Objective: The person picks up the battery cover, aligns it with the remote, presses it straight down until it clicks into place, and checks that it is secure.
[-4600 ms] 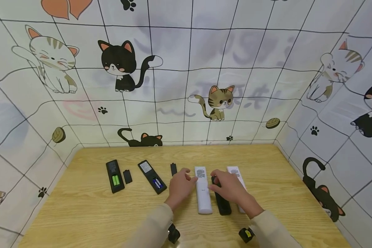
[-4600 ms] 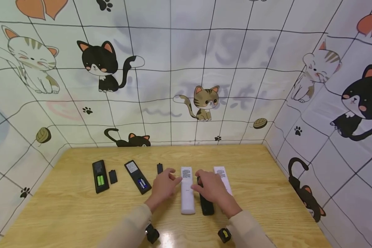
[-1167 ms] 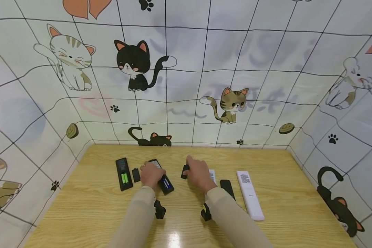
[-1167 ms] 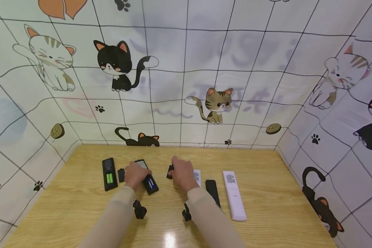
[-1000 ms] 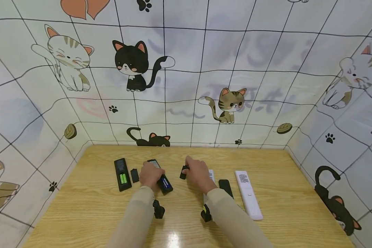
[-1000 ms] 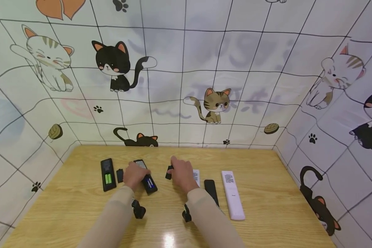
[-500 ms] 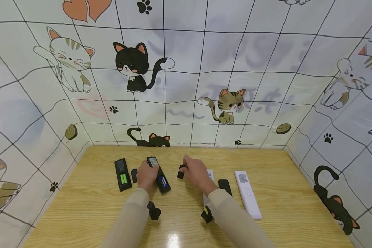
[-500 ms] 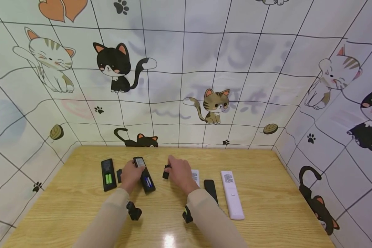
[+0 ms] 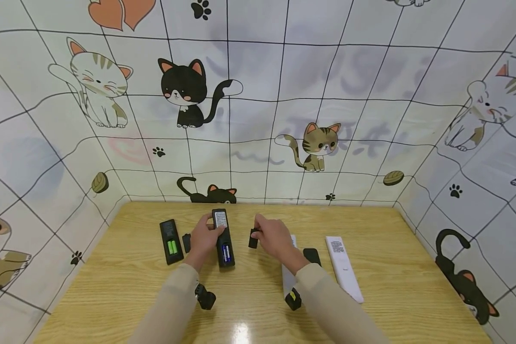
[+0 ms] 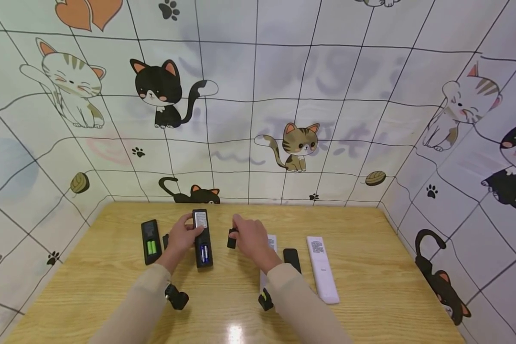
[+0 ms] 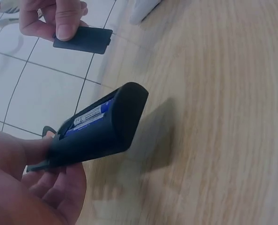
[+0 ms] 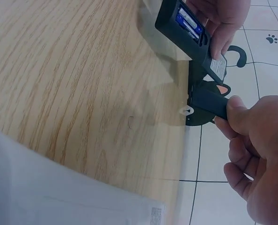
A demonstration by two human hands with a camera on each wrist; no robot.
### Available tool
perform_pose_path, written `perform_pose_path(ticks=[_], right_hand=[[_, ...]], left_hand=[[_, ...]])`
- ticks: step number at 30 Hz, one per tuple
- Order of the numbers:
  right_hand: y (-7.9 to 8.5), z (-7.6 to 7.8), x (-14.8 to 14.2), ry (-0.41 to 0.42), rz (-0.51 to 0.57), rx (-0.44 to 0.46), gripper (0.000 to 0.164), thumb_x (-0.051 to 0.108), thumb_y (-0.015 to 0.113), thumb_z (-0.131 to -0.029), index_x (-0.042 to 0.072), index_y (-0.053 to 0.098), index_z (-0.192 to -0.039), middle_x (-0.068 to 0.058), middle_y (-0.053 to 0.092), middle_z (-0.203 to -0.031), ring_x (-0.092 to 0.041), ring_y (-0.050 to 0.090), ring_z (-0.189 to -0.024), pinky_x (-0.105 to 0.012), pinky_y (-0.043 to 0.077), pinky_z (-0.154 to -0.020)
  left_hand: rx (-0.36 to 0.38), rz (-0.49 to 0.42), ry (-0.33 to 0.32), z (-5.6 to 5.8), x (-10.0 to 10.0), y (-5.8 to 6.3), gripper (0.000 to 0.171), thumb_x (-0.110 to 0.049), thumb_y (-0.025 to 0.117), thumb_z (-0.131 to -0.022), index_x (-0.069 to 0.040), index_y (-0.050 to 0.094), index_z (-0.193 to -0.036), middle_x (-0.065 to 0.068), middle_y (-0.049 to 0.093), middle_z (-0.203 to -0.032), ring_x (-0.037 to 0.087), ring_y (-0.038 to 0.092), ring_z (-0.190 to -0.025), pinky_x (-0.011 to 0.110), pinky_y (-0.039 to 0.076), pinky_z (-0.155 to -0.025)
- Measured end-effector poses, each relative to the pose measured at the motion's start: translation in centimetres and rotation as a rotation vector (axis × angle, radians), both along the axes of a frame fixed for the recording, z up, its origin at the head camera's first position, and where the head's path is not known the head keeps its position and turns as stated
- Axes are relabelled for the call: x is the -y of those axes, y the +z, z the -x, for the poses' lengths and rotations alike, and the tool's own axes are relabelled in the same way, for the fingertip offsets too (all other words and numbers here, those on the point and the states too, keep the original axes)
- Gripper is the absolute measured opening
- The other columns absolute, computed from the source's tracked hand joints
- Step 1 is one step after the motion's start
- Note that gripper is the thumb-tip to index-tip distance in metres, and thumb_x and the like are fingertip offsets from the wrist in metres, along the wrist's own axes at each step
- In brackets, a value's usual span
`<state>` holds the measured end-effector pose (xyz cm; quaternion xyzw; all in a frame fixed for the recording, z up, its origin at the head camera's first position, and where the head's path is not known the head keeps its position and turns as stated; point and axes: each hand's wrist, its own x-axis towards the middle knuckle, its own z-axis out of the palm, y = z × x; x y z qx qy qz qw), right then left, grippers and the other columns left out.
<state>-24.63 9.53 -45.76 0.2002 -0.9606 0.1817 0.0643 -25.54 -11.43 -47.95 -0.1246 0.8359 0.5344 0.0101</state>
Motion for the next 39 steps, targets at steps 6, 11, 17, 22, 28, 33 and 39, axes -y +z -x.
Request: perform_pose_path(ticks=[6, 11, 17, 22, 28, 33, 39], right_hand=[[0.4, -0.8, -1.1, 0.022, 0.01, -0.014, 0.02, 0.029, 0.064, -0.093, 0.019, 0.049, -0.088, 0.008, 0.053, -0.064, -0.008, 0.039, -0.05, -0.022, 0.028, -0.05], [0.9, -1.6, -2.2, 0.035, 0.016, -0.036, 0.019, 0.027, 0.066, -0.091, 0.018, 0.05, -0.087, 0.006, 0.059, -0.069, -0.007, 0.04, -0.051, -0.022, 0.031, -0.051], [1.3, -2.5, -3.8, 0.028, 0.036, -0.025, 0.018, 0.027, 0.067, -0.091, 0.02, 0.051, -0.088, 0.005, 0.068, -0.079, -0.005, 0.046, -0.057, -0.023, 0.036, -0.054], [1.5, -3.0, -5.1, 0.011, 0.042, -0.024, 0.018, 0.028, 0.068, -0.09, 0.02, 0.052, -0.088, 0.004, 0.071, -0.084, -0.005, 0.048, -0.059, -0.023, 0.036, -0.054], [1.9, -3.5, -6.2, -0.01, 0.046, -0.008, 0.017, 0.026, 0.069, -0.089, 0.021, 0.053, -0.088, 0.005, 0.07, -0.084, -0.006, 0.053, -0.063, -0.024, 0.039, -0.056], [2.0, -3.9, -6.8, -0.017, 0.06, 0.005, 0.016, 0.025, 0.069, -0.089, 0.019, 0.054, -0.089, 0.004, 0.069, -0.084, -0.007, 0.054, -0.065, -0.025, 0.041, -0.058], [1.8, -4.2, -7.3, -0.006, 0.063, -0.013, 0.016, 0.024, 0.07, -0.088, 0.019, 0.055, -0.089, 0.004, 0.07, -0.083, -0.008, 0.059, -0.067, -0.024, 0.042, -0.058]], left_hand=[[-0.021, -0.059, -0.063, -0.7, -0.9, 0.1, 0.055, -0.021, 0.063, -0.095, -0.014, 0.041, -0.146, 0.019, 0.063, -0.123, 0.025, 0.068, -0.095, 0.03, 0.053, -0.069], [-0.026, -0.11, -0.095, -1.1, -2.2, 0.0, 0.052, -0.021, 0.064, -0.095, -0.012, 0.046, -0.142, 0.017, 0.062, -0.121, 0.02, 0.067, -0.089, 0.028, 0.053, -0.065], [-0.049, -0.149, -0.142, -1.7, -3.9, -0.2, 0.048, -0.018, 0.064, -0.094, -0.007, 0.05, -0.139, 0.017, 0.063, -0.118, 0.016, 0.064, -0.081, 0.028, 0.053, -0.063], [-0.064, -0.176, -0.196, -2.1, -5.3, -0.5, 0.047, -0.018, 0.065, -0.094, -0.005, 0.051, -0.138, 0.017, 0.062, -0.118, 0.016, 0.066, -0.081, 0.029, 0.055, -0.063], [-0.058, -0.189, -0.242, -2.5, -6.7, -0.9, 0.046, -0.017, 0.064, -0.095, -0.004, 0.051, -0.136, 0.018, 0.062, -0.118, 0.016, 0.066, -0.079, 0.031, 0.055, -0.062], [-0.063, -0.236, -0.272, -2.7, -7.6, -1.2, 0.045, -0.015, 0.064, -0.094, -0.002, 0.051, -0.135, 0.019, 0.062, -0.115, 0.016, 0.065, -0.077, 0.03, 0.055, -0.062], [-0.074, -0.208, -0.299, -3.0, -8.4, -1.9, 0.042, -0.016, 0.065, -0.093, -0.001, 0.055, -0.131, 0.017, 0.064, -0.111, 0.014, 0.061, -0.08, 0.027, 0.052, -0.068]])
